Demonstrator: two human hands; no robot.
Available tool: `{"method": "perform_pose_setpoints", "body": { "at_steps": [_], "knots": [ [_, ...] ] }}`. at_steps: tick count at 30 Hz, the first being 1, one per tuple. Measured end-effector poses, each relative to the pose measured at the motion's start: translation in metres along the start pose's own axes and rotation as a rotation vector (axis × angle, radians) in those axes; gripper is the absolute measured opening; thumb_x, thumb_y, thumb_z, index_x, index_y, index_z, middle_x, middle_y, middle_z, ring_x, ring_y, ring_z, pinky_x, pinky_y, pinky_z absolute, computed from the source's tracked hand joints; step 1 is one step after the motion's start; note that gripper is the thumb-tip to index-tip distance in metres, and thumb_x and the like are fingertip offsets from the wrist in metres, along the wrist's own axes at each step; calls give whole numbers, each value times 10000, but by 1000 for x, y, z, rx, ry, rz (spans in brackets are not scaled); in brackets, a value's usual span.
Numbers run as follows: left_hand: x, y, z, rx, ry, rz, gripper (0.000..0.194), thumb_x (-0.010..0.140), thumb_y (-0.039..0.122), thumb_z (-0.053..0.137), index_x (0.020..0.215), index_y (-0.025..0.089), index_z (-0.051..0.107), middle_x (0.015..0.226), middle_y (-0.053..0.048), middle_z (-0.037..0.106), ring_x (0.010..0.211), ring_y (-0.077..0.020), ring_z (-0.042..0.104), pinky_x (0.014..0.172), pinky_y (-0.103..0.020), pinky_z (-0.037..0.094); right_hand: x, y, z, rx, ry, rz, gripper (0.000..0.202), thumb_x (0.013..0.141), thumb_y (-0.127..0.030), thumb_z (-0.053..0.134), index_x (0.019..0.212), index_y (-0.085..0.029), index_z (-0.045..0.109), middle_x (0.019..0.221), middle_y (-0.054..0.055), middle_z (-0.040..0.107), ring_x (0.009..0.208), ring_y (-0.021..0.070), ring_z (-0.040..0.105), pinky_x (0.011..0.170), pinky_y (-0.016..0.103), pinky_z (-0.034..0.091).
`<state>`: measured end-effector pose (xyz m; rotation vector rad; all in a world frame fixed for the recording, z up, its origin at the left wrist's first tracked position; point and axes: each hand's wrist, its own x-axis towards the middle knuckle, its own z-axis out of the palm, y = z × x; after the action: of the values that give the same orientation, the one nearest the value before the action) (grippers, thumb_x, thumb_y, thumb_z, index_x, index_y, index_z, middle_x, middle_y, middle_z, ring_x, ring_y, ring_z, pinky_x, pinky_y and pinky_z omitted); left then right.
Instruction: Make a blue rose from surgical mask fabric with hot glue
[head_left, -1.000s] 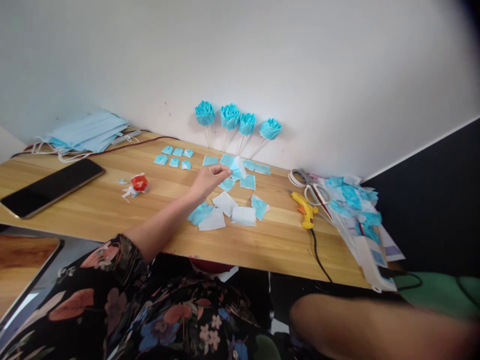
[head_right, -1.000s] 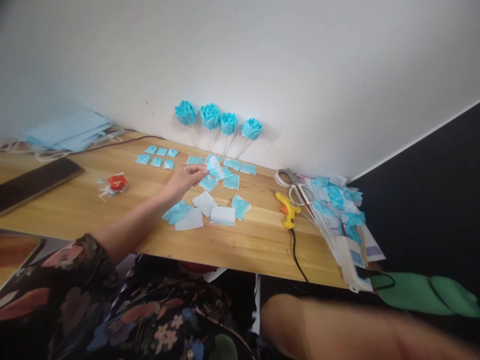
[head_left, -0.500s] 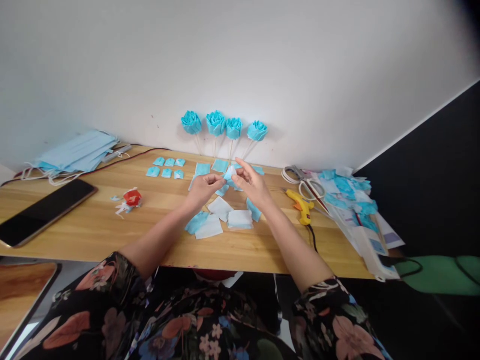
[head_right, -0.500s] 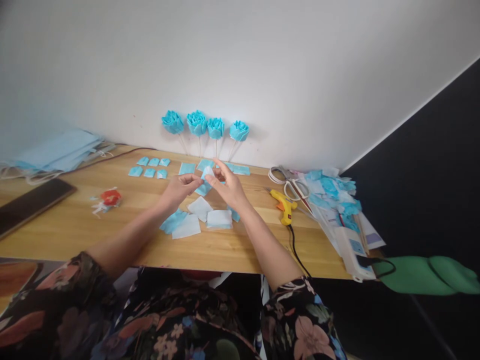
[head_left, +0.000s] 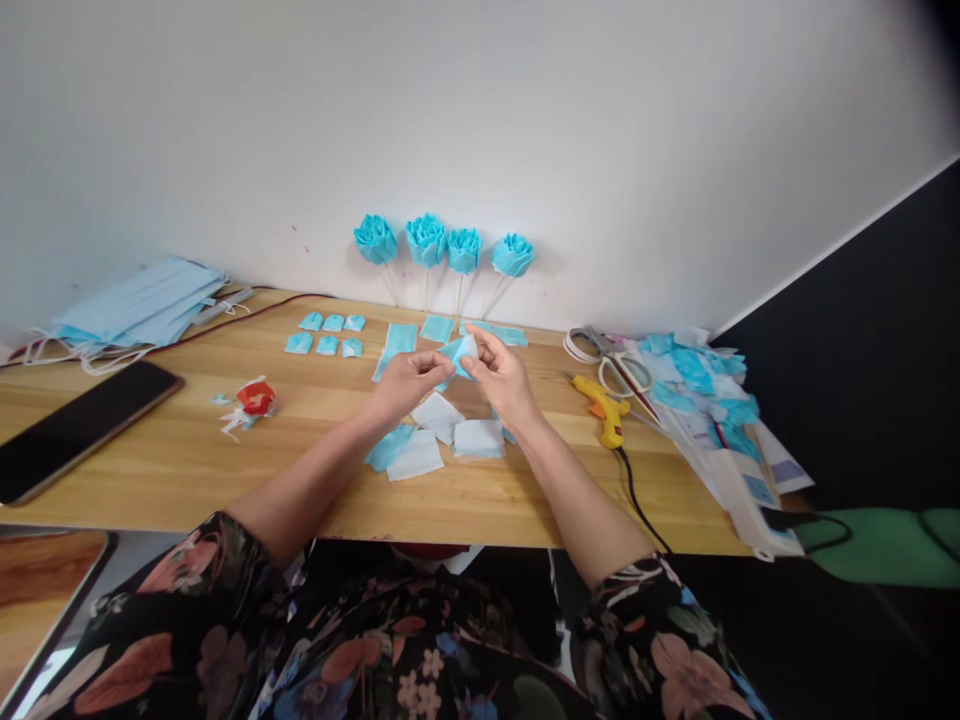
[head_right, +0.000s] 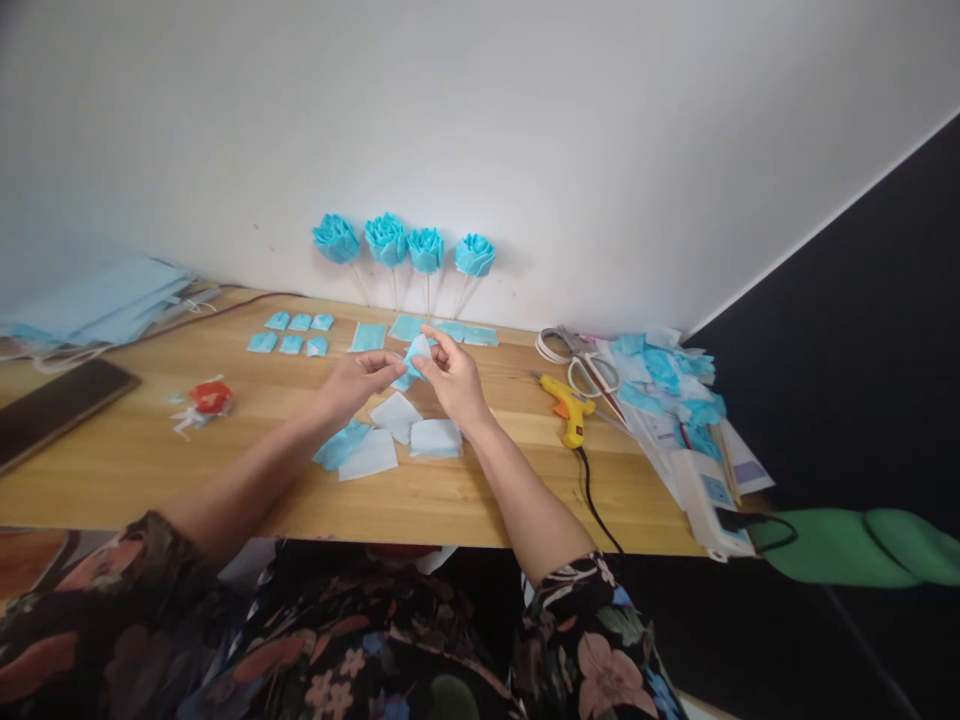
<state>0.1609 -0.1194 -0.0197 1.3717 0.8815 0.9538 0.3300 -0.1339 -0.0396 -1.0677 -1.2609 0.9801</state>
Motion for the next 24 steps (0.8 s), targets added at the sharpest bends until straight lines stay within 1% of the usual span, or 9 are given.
{"method": "perform_pose_setpoints", "body": {
  "at_steps": [2, 5, 7, 10, 12, 15, 19, 22, 24],
  "knots": [
    [1, -1, -2, -43, -4, -6, 259, 678, 409, 717, 737, 159, 687, 544, 43, 443, 538, -92, 343, 541, -249, 273, -1, 0, -2, -4, 21, -19, 616, 764, -409, 735, 1339, -233, 599, 875, -5, 671, 803, 151, 603, 781, 297, 495],
    [2, -2, -4, -92, 1, 25, 285, 730, 427, 674, 813, 157, 708, 561, 36, 453, 552, -100, 365, 544, -252, 288, -1, -1, -6, -40, 36, -44, 653, 779, -430, 718, 1384, -239, 563, 878, 3, 661, 802, 159, 588, 770, 307, 495],
    [2, -1, -4, -73, 0, 27, 313, 745, 459, 676, 816, 156, 706, 584, 30, 468, 562, -100, 375, 545, -253, 291, -2, -1, -8, -76, 31, -54, 673, 787, -437, 707, 1411, -247, 541, 873, 7, 654, 815, 171, 586, 782, 321, 496],
    [1, -1, -1, -10, -1, -14, 350, 700, 482, 728, 823, 155, 705, 606, 31, 487, 566, -96, 372, 546, -252, 284, -4, -2, -7, -109, 23, -67, 664, 805, -407, 692, 1430, -255, 529, 866, 10, 649, 816, 177, 587, 797, 334, 498],
    [0, -1, 0, 17, -10, -17, 348, 667, 469, 756, 805, 156, 695, 628, 31, 510, 572, -92, 373, 555, -252, 280, -6, -3, -5, -127, 18, -67, 651, 811, -377, 688, 1431, -256, 533, 856, 6, 641, 788, 168, 576, 785, 331, 494],
    [0, -2, 2, 44, -17, 17, 309, 671, 446, 743, 693, 156, 641, 626, 31, 505, 585, -88, 383, 578, -253, 287, -8, -4, -3, -147, 1, -55, 659, 802, -369, 700, 1429, -251, 537, 825, -9, 616, 744, 150, 546, 752, 315, 473],
    [1, -2, 1, 68, -3, 28, 280, 684, 416, 712, 643, 162, 600, 610, 32, 499, 576, -89, 386, 575, -253, 294, -8, -5, -5, -73, 25, -31, 638, 832, -429, 684, 1425, -246, 541, 744, -30, 564, 684, 133, 509, 688, 286, 445],
    [2, -4, 0, 80, 11, 24, 258, 688, 402, 704, 650, 165, 609, 614, 25, 525, 577, -97, 413, 573, -251, 312, -6, -7, -9, -11, 77, -33, 610, 851, -519, 660, 1398, -265, 565, 753, -15, 574, 724, 148, 543, 727, 296, 469],
    [2, -6, 0, 99, 11, 37, 251, 686, 397, 704, 648, 166, 615, 622, 19, 546, 591, -104, 443, 584, -249, 331, -6, -8, -9, -3, 59, -26, 647, 835, -573, 664, 1402, -280, 555, 808, 3, 611, 782, 166, 574, 756, 307, 481]
  ]
}}
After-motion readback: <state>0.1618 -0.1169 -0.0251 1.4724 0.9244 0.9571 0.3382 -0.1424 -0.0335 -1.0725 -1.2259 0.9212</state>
